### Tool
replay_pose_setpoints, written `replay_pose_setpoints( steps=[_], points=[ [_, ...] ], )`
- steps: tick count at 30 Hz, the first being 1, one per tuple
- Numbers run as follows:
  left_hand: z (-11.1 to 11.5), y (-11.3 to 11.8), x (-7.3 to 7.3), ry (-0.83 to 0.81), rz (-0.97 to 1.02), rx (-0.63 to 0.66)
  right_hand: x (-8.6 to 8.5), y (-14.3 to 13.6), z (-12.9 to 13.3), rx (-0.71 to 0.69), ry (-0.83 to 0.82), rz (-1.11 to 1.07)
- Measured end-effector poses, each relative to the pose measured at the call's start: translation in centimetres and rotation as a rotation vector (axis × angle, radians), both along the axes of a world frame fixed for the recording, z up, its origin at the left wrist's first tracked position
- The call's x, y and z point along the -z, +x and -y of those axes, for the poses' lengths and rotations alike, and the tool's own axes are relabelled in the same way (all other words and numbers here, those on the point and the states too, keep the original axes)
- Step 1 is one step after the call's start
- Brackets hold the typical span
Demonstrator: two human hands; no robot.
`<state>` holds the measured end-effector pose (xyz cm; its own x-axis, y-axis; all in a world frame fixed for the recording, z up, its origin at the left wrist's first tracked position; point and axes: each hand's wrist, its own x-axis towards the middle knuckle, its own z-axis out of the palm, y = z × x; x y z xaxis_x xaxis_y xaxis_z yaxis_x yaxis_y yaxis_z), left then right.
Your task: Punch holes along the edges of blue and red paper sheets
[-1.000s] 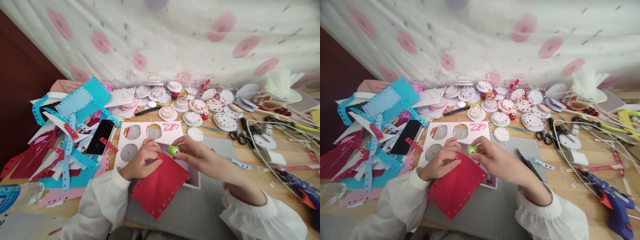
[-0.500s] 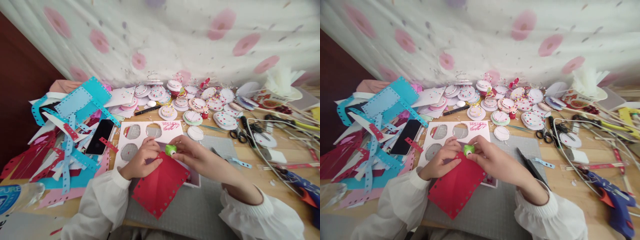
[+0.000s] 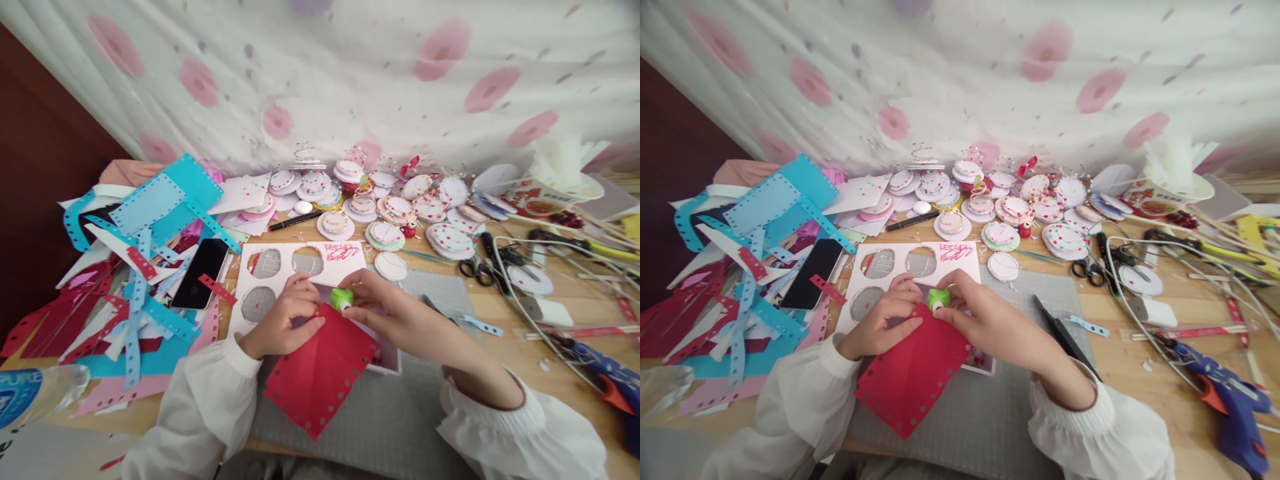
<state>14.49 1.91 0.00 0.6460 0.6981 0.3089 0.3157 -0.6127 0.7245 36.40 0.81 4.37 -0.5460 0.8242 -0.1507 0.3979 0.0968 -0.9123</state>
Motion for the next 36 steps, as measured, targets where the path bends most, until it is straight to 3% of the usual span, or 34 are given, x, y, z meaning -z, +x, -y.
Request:
replay_pose_setpoints(
  steps=[25,36],
  points=[
    [-0.1,0.1,-0.2,-0.015,-0.020,0.020,-0.1,-0.3,-0.3,-0.131,0.015,-0.028],
    [-0.1,0.0,-0.1,-0.010,-0.030,0.029,0.7,-1.0,-0.4,-0.040,-0.015,-0.031]
  ],
)
